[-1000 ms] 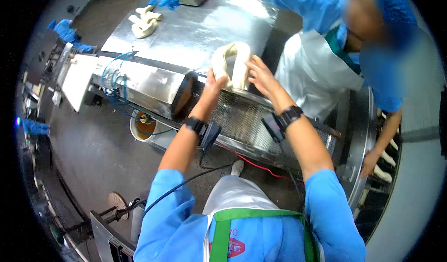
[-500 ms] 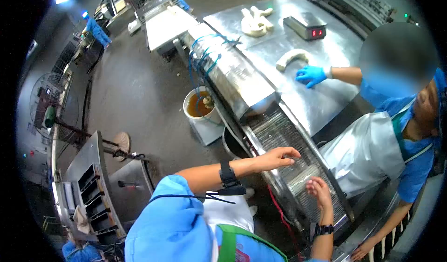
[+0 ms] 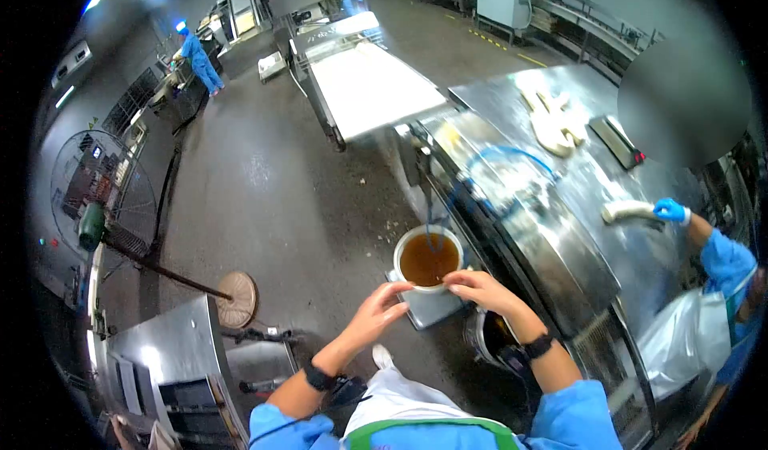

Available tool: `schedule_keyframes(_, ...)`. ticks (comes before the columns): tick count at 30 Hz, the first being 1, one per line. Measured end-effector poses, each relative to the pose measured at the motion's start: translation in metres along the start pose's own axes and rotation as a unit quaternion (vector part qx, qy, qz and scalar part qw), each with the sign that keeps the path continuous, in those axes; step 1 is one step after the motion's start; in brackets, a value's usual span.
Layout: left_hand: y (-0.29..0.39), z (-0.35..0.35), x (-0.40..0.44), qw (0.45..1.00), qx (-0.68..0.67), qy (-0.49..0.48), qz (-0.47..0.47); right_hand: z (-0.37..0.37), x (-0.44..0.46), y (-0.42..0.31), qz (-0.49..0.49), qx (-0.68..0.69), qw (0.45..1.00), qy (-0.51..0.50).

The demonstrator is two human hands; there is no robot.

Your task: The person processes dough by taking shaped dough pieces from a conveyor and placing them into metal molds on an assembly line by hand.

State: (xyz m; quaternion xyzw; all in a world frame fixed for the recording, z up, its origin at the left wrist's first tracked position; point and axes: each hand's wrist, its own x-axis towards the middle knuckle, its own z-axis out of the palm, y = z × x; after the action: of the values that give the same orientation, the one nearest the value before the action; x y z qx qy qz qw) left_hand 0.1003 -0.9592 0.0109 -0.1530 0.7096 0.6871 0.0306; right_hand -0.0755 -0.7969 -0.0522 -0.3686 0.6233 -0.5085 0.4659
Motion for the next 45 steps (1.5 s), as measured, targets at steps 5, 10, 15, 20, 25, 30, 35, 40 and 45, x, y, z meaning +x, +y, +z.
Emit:
schedule_keyframes(5,-0.017,-0.144,0.016,0.974,0.156,0.165,-0.002,-0.004,0.227,0.007,-0.057,-0.236,0.965,0.101)
schedule_keyframes(10,0.012,-0.249,0.095,0.96,0.195,0.203,0.015,-0.049,0.367,-0.024,-0.018,-0.28,0.943,0.178)
schedule_keyframes(15,0.015,-0.348,0.177,0.94,0.26,0.22,0.0,-0.135,0.516,-0.052,-0.001,-0.342,0.895,0.284)
schedule_keyframes(20,0.021,-0.44,0.247,0.927,0.265,0.262,-0.049,-0.189,0.638,-0.047,0.049,-0.385,0.843,0.372)
schedule_keyframes(25,0.037,-0.518,0.313,0.922,0.295,0.24,-0.066,-0.236,0.709,-0.07,0.025,-0.487,0.756,0.437)
schedule_keyframes(30,0.038,-0.607,0.402,0.91,0.355,0.215,-0.013,-0.293,0.781,-0.056,0.078,-0.525,0.71,0.463)
schedule_keyframes(35,0.028,-0.697,0.562,0.867,0.462,0.154,0.11,-0.319,0.828,-0.045,0.217,-0.547,0.697,0.41)
schedule_keyframes(40,0.044,-0.724,0.807,0.75,0.603,0.134,0.235,-0.323,0.801,-0.035,0.217,-0.404,0.745,0.484)
schedule_keyframes(45,0.036,-0.705,1.002,0.63,0.697,0.132,0.315,-0.285,0.762,-0.102,0.169,-0.237,0.769,0.569)
